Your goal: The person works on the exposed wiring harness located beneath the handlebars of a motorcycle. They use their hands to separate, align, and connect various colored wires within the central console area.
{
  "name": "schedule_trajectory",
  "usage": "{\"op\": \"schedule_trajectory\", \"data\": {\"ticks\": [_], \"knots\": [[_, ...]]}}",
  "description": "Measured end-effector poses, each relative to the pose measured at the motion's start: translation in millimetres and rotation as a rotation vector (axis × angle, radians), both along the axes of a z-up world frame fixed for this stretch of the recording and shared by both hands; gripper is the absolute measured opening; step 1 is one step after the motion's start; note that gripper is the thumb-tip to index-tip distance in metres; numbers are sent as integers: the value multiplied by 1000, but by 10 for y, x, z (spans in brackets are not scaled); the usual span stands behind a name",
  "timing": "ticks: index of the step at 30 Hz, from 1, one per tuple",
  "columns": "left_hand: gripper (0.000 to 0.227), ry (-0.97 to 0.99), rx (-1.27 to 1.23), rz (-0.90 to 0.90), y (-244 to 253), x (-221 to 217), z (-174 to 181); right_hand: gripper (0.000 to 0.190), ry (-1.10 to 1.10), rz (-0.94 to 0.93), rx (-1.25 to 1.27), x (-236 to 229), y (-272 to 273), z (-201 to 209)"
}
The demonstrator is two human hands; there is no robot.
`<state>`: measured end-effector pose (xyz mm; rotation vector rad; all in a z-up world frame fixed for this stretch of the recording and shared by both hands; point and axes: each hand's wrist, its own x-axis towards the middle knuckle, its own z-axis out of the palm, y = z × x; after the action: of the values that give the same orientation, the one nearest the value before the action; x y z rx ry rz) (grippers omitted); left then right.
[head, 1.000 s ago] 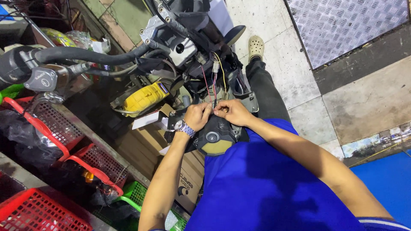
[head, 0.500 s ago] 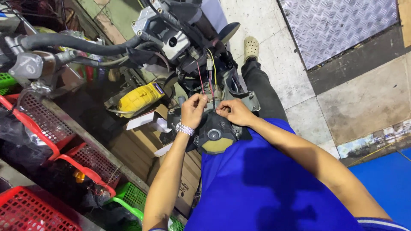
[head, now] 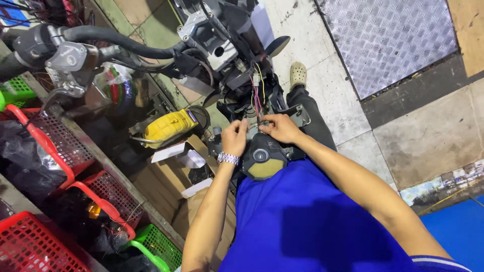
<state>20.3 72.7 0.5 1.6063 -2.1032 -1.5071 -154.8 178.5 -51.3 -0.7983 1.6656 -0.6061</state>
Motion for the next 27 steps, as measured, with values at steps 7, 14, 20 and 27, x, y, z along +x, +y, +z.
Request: {"op": "schedule_trajectory", "data": {"ticks": [7, 14, 20, 27], "knots": [[23, -204, 124, -58, -380, -80, -811, 31, 34, -44, 60, 82, -114, -242], [35, 9, 147, 17, -676, -622, -1232, 41, -71, -376, -36, -53, -276, -633], [29, 154, 292, 159, -636, -766, -2247, 48, -268, -791, -220, -193, -709, -698], [25, 374, 545, 431, -586, -764, -1867, 31, -201, -808, -171, -222, -860, -995]]}}
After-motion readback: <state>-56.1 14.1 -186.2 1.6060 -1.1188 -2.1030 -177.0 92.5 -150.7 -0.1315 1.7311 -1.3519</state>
